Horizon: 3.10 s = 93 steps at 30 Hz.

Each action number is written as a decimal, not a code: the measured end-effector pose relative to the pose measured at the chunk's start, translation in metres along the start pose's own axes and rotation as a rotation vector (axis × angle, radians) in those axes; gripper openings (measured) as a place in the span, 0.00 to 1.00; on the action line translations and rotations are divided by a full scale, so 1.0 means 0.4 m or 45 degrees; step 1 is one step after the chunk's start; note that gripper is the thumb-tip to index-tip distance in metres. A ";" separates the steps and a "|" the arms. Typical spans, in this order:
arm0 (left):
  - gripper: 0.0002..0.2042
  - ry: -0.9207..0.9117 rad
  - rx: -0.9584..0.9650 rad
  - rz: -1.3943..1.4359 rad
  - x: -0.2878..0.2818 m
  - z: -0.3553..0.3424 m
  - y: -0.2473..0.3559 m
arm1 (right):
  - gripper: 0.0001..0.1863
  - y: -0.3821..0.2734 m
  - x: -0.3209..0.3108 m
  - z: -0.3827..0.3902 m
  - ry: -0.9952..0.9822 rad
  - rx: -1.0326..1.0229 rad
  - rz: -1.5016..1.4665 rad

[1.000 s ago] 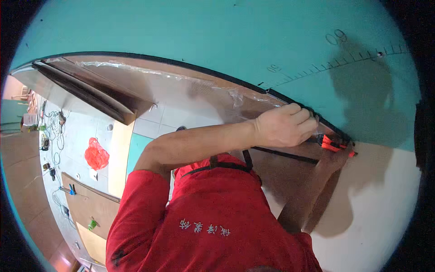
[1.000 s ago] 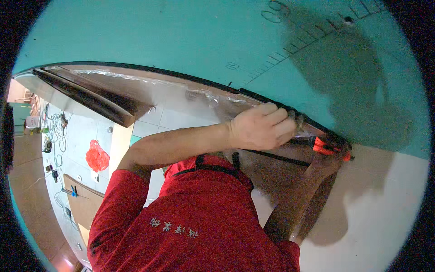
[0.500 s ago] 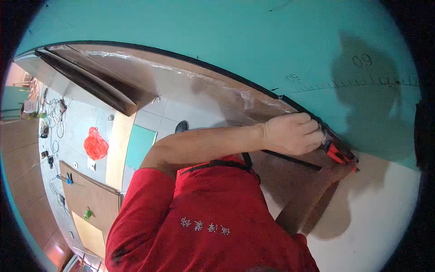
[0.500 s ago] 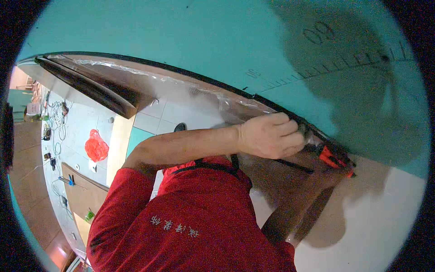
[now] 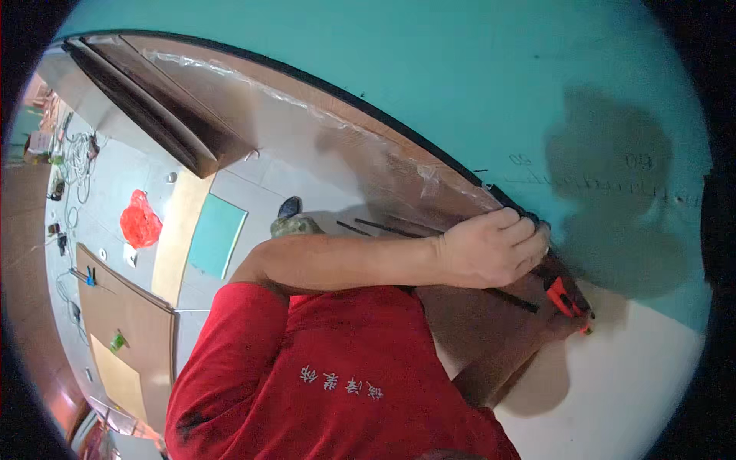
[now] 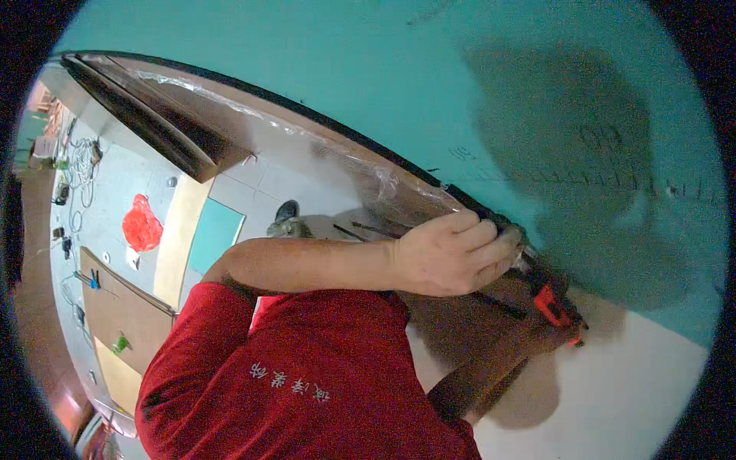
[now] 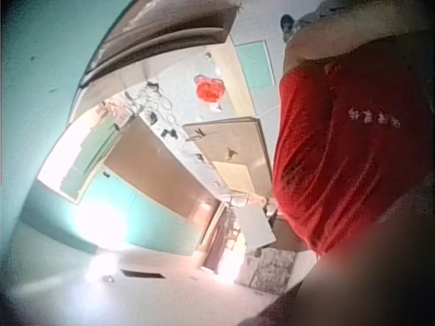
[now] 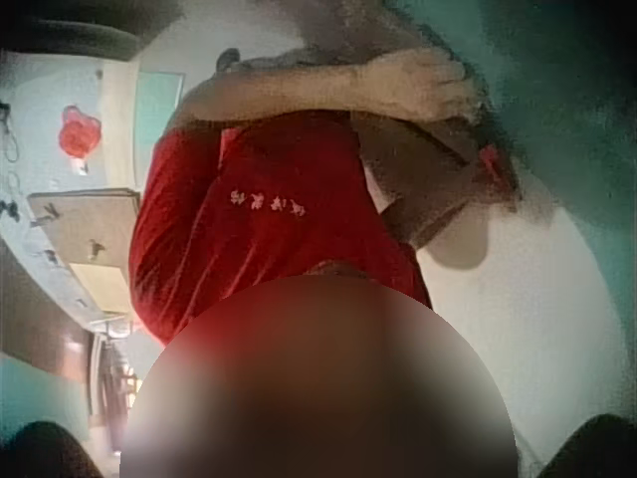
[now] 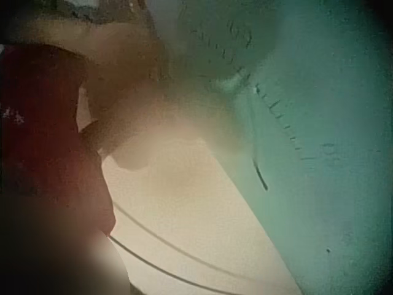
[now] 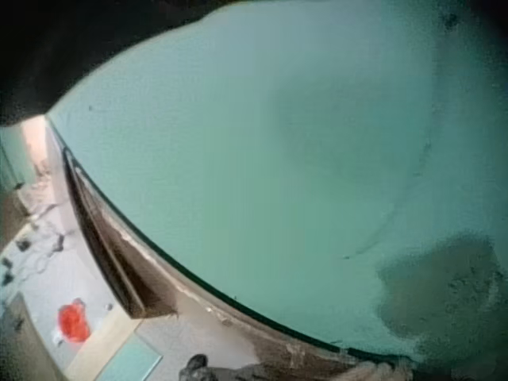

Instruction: Installing a black rubber sealant or edge trim strip onto the side of a wooden panel using a utility knife and hammer.

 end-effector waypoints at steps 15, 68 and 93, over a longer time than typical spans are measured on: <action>0.11 0.041 0.108 0.266 0.018 0.024 -0.056 | 0.21 0.077 -0.023 0.059 0.081 1.055 -0.974; 0.17 0.036 0.063 0.379 0.031 0.024 -0.014 | 0.33 0.085 -0.160 0.180 0.362 2.515 -1.604; 0.16 -0.119 -0.029 0.369 0.027 0.018 -0.029 | 0.14 0.018 -0.118 -0.016 0.515 2.308 -1.082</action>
Point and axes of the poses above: each hand's wrist, its own z-axis away from the middle knuckle, its own x-axis out of the palm, y = z × x, the point moved 5 cm from there along -z, towards the middle knuckle, and after that the axes turned 2 degrees about -y, right-handed, at the moved point
